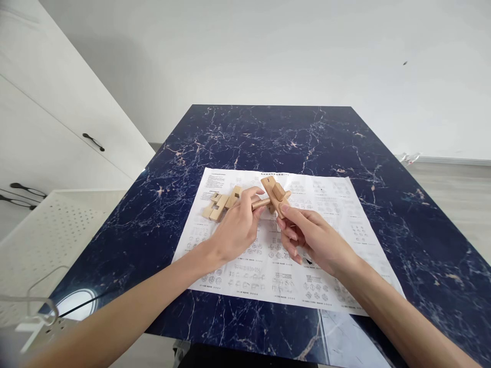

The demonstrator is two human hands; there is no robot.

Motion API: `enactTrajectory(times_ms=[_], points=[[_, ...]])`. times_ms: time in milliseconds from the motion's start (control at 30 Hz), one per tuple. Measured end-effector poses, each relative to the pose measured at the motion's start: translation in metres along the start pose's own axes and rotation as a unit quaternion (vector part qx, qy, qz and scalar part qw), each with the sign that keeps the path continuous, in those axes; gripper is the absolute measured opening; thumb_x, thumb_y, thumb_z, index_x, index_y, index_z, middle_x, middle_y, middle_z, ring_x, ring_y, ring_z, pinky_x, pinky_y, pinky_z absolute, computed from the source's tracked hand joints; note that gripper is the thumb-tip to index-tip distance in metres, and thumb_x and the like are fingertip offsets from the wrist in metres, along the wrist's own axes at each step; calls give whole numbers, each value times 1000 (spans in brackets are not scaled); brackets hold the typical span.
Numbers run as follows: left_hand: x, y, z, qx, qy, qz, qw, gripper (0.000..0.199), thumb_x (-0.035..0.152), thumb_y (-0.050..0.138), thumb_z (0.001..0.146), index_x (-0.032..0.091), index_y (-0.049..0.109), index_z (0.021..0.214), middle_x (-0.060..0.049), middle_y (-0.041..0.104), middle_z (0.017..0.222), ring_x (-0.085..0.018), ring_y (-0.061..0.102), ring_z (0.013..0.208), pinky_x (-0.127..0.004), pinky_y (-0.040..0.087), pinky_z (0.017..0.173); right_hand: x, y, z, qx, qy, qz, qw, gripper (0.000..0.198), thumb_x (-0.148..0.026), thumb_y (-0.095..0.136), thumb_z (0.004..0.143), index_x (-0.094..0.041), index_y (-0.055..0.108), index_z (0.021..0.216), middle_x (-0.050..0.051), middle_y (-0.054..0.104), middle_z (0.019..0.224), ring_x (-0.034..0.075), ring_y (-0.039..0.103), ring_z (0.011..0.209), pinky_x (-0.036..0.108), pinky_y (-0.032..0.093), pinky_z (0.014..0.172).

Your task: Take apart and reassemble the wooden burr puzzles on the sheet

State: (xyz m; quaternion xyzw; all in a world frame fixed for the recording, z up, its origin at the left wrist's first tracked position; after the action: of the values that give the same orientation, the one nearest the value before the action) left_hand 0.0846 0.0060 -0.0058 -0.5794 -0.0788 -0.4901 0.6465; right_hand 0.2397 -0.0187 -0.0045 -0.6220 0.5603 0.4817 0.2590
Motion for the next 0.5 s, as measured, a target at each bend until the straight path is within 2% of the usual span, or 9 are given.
enactTrajectory(times_ms=[133,233,333,400,500], points=[[1,-1,0,-11,-6,26,1000,34,13,37,111,20,29,143,-13,80,118,-26,79,104,-45,62,93,-1,2,-2,-5,26,10,1000,52,-61,84,85,-21,57,67,-8,34,54,8,39,39,22,40,36],[2,-3,1,-34,-8,58,998,53,12,37,110,18,16,159,-9,81,110,-23,78,88,-46,61,92,-4,3,-3,-11,34,7,999,52,-61,86,82,-21,57,67,-8,34,53,9,40,39,22,41,36],[4,-4,2,-56,10,89,994,72,6,39,106,20,4,167,-9,80,119,-23,77,90,-47,59,93,-4,2,-2,-16,34,4,999,53,-63,85,82,-21,57,67,-8,34,53,9,40,40,22,41,37],[4,-4,2,-60,18,106,992,73,3,40,103,19,10,167,-10,79,124,-24,77,99,-46,59,94,-3,1,-1,-19,34,-6,999,53,-65,83,83,-21,58,69,-8,34,54,9,41,41,23,42,38],[3,-2,1,-52,14,124,991,61,4,41,103,14,28,161,-13,79,120,-27,76,105,-46,59,93,1,-1,0,-20,31,-22,999,53,-66,82,84,-20,60,72,-8,36,57,9,44,44,23,46,41]])
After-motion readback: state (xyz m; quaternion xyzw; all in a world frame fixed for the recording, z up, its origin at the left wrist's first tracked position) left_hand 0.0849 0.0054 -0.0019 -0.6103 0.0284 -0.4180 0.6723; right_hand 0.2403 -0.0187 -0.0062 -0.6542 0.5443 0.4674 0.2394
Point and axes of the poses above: each hand's wrist, its own z-axis towards the middle knuckle, its own y-axis out of the palm, x = y × z, the point moved 5 cm from there along z, towards the middle knuckle
